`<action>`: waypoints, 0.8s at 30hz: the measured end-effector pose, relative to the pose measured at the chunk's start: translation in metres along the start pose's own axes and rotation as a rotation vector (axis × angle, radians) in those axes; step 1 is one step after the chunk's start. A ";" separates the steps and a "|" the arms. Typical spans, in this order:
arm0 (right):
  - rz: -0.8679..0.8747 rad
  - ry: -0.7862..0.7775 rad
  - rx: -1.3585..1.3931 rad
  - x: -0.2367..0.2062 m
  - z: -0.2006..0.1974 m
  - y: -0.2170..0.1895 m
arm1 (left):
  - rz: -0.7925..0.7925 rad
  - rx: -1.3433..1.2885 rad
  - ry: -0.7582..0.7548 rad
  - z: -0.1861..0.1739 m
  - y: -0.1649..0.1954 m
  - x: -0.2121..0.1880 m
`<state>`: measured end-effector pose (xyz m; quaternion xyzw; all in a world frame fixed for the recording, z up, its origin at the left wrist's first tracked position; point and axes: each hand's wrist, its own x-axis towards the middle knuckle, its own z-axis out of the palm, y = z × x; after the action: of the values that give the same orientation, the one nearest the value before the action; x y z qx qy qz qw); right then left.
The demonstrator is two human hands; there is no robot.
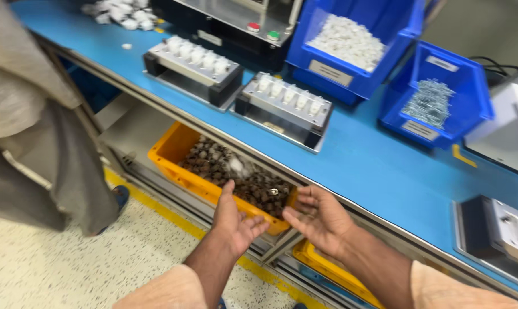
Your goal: The person places white plastic switch components one at a time into the cavities of a metal assembly jig, pressing each into place, then takes metal screws from a blue bin and inserts them into the seated components, and moves filled jig plates aside on the workbench.
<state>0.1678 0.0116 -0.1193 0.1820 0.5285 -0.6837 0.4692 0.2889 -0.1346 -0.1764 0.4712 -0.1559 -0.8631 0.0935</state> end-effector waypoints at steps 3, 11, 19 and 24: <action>0.045 0.040 -0.122 -0.022 -0.052 0.003 | -0.165 0.151 -0.040 -0.004 -0.018 -0.021; 0.233 0.188 -0.007 -0.097 -0.251 0.019 | -0.412 0.531 -0.099 0.019 -0.087 -0.035; -0.513 0.669 -0.870 -0.188 -0.492 -0.150 | -0.287 0.907 -0.503 0.192 -0.139 -0.095; -0.418 0.854 -1.271 -0.207 -0.551 -0.211 | 0.177 1.073 -0.734 0.324 -0.200 -0.125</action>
<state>-0.0425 0.5974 -0.0555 0.0228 0.9750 -0.1962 0.1020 0.0800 0.1493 0.0149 0.1126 -0.6249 -0.7592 -0.1431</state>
